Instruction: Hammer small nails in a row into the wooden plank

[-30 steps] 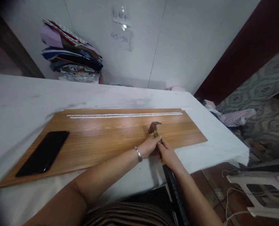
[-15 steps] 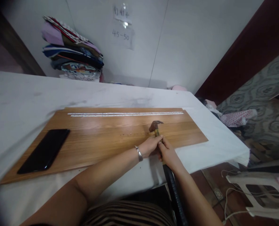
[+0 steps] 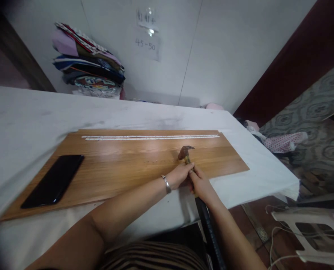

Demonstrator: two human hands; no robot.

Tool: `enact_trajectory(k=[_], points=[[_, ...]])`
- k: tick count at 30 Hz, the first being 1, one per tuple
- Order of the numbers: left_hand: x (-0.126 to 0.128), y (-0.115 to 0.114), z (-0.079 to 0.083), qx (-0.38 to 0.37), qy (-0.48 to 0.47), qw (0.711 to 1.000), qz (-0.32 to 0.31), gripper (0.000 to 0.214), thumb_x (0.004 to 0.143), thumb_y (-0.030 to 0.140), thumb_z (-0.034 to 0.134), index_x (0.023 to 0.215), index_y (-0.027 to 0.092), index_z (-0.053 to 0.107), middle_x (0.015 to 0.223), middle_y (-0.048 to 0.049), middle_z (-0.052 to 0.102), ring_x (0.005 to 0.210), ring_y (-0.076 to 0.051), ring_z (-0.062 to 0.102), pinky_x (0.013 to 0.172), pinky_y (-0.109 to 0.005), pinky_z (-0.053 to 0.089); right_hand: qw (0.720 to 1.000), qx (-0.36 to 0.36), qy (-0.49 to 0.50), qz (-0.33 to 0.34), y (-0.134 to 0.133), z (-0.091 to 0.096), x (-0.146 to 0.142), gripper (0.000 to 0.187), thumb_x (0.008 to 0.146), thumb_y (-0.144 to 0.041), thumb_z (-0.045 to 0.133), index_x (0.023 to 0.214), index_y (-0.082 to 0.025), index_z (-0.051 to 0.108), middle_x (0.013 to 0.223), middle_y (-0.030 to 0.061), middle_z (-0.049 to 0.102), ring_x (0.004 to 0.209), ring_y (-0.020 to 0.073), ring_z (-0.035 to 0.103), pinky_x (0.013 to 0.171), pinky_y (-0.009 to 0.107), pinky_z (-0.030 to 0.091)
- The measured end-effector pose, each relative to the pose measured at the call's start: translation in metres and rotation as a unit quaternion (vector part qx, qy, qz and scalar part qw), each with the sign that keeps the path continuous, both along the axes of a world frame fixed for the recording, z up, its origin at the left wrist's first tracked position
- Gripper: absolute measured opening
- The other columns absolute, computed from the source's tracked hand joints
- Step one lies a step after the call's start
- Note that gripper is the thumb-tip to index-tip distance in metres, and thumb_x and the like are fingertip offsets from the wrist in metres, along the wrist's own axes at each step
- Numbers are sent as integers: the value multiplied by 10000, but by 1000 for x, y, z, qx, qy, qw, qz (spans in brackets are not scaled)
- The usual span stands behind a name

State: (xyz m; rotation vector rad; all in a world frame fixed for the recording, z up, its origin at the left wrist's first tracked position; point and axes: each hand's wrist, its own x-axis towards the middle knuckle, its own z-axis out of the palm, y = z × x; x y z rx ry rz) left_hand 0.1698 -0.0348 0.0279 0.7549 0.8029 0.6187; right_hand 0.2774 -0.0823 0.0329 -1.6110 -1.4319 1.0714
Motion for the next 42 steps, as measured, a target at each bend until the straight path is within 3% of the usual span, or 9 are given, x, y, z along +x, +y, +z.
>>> enact_trajectory(k=[16,29,33,38,42], points=[[-3,-3,7,-10,-4,1000,-6,150,1008,279,422,883,197,440,566,31,542,396,-141,558,404,-231,468,999,-24,10,-27,-2,8,-6,374,871,-467,502,1038,-172,661,441,-76,477,389,136,440,420,258,338],[-1,-1,-1,-5,-16,999,-33,203,1015,316,381,901,178,476,569,7,575,363,-152,550,377,-261,481,999,-29,14,-31,-1,2,-5,376,849,-509,520,1007,-197,659,452,-73,489,392,137,454,409,256,340],[-2,-2,-2,11,-27,999,-29,206,1002,361,442,918,178,488,586,7,595,371,-143,551,394,-248,483,999,-22,19,-26,-2,2,-5,363,876,-493,501,1019,-197,655,446,-71,485,382,139,440,404,259,331],[-2,-1,-2,0,-22,999,-40,225,1018,337,394,884,179,481,541,17,551,354,-142,533,374,-239,465,999,-27,10,-30,-1,4,-6,353,858,-471,511,1001,-189,667,448,-64,490,390,143,446,417,263,350],[-1,0,-4,5,-38,999,-9,184,980,345,501,889,189,468,571,34,543,388,-138,550,388,-243,481,999,-30,8,-31,-2,7,-6,387,867,-481,493,1051,-181,654,464,-68,490,397,149,454,415,264,353]])
